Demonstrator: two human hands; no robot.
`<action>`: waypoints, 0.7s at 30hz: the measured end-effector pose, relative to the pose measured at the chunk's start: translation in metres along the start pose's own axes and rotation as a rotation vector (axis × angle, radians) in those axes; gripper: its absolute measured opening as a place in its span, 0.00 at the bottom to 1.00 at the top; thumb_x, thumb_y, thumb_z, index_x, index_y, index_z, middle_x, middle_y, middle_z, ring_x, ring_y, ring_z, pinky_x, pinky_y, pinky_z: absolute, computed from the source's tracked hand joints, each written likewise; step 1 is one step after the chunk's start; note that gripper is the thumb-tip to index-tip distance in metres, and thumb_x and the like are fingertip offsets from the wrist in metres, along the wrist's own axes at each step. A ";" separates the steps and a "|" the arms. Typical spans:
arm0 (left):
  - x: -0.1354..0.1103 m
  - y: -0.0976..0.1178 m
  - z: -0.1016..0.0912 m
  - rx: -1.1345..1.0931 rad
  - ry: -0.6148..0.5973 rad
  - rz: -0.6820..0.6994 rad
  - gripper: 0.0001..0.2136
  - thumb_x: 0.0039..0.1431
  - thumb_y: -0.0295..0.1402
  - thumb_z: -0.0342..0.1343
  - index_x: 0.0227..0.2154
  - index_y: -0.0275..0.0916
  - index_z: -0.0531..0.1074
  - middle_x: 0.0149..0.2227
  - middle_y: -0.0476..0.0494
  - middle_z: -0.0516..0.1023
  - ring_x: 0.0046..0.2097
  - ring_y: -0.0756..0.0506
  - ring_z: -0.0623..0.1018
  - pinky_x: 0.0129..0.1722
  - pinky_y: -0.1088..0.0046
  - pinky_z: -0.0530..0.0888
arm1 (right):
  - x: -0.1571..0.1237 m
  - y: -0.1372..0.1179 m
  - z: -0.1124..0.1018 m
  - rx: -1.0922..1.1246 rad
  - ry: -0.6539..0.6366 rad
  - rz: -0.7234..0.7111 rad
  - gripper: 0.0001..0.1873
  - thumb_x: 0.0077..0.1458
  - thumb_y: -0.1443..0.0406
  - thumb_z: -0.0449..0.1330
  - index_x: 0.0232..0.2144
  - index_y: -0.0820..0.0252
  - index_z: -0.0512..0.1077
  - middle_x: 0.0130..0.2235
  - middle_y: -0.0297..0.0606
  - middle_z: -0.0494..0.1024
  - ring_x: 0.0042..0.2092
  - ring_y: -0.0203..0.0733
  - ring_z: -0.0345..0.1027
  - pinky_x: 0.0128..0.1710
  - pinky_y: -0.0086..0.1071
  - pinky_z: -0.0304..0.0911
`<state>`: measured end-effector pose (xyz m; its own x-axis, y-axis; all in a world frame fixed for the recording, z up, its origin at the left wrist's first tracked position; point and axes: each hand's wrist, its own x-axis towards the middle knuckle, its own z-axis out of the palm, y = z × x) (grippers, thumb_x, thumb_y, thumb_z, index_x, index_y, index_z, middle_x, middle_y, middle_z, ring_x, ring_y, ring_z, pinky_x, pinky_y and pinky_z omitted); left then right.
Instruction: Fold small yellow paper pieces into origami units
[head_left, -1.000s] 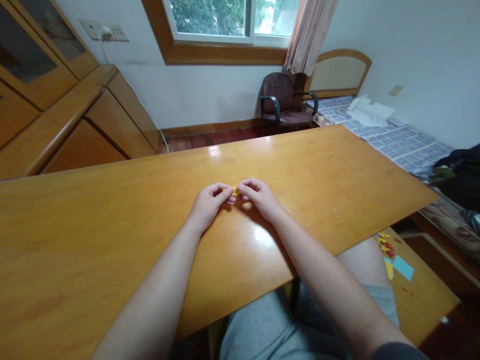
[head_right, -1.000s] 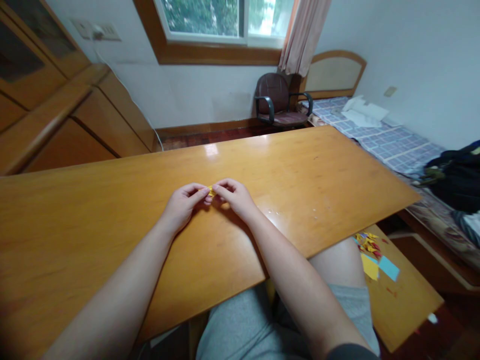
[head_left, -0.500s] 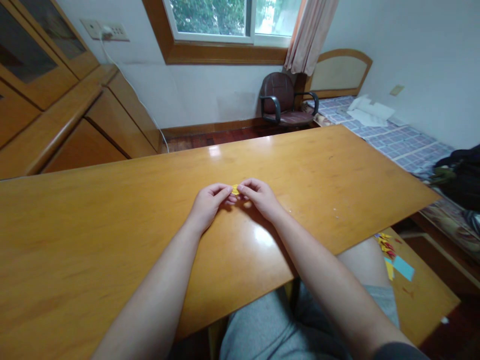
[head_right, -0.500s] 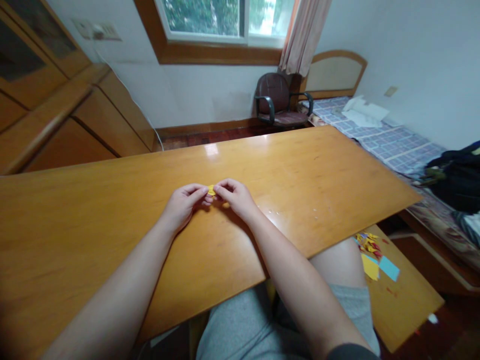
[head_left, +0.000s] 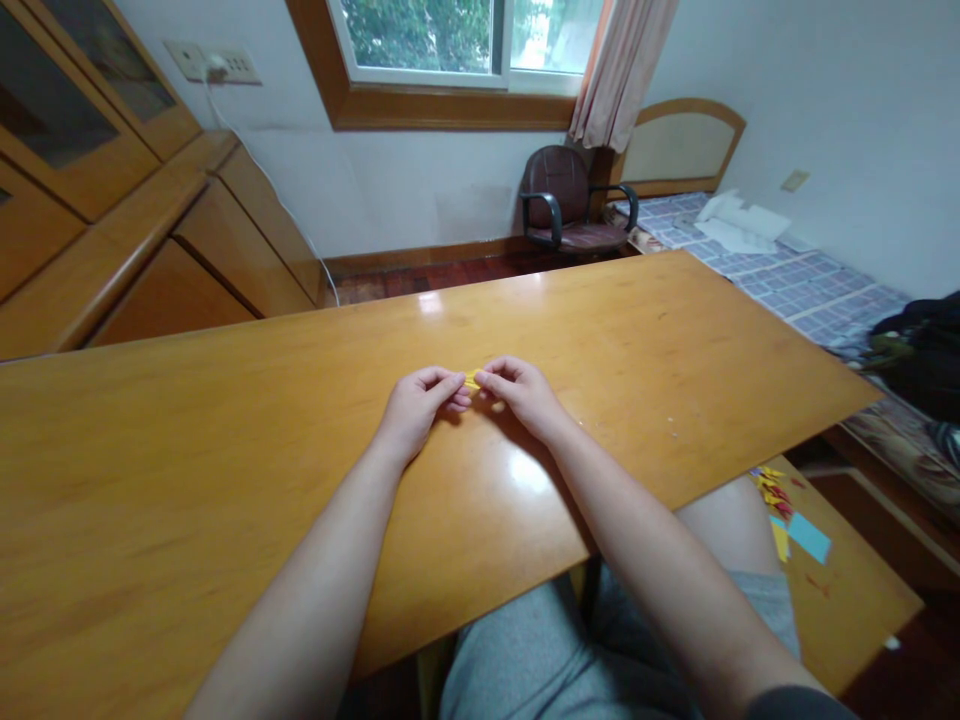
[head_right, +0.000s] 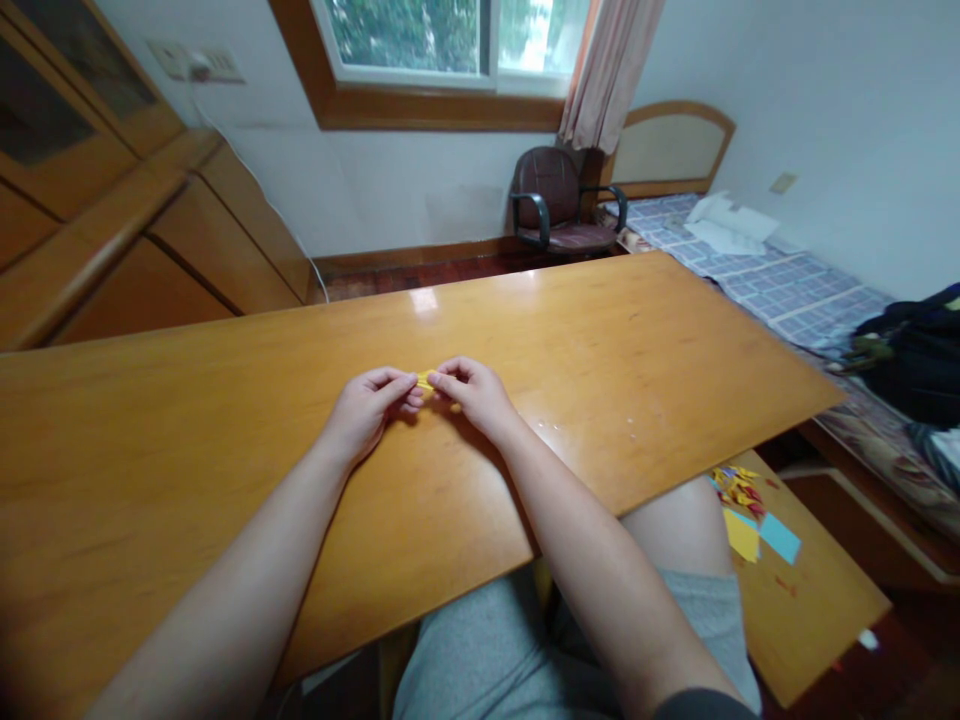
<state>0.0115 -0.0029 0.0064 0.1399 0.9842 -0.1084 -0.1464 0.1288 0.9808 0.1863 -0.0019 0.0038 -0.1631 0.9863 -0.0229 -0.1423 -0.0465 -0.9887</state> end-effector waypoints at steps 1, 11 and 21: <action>0.000 0.000 0.000 0.006 0.001 0.000 0.15 0.47 0.42 0.69 0.27 0.34 0.77 0.28 0.43 0.81 0.27 0.49 0.78 0.28 0.74 0.75 | 0.000 0.000 0.000 0.006 -0.001 -0.002 0.20 0.44 0.51 0.70 0.29 0.60 0.71 0.25 0.30 0.74 0.28 0.33 0.65 0.31 0.29 0.59; 0.000 -0.002 -0.001 0.134 -0.012 0.039 0.16 0.51 0.45 0.66 0.29 0.34 0.77 0.29 0.42 0.81 0.29 0.48 0.79 0.31 0.72 0.76 | 0.000 -0.001 0.001 -0.114 -0.056 -0.003 0.19 0.48 0.51 0.66 0.29 0.62 0.72 0.26 0.32 0.74 0.28 0.33 0.65 0.29 0.28 0.59; 0.002 -0.001 -0.001 -0.041 -0.044 -0.047 0.17 0.52 0.46 0.62 0.30 0.33 0.76 0.29 0.41 0.81 0.28 0.48 0.79 0.29 0.73 0.77 | -0.001 -0.006 0.000 -0.074 -0.032 -0.008 0.18 0.47 0.52 0.67 0.27 0.62 0.72 0.24 0.31 0.73 0.27 0.32 0.63 0.30 0.29 0.57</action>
<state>0.0113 -0.0008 0.0055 0.1898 0.9710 -0.1457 -0.1787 0.1801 0.9673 0.1874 -0.0023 0.0092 -0.1932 0.9811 -0.0116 -0.0717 -0.0259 -0.9971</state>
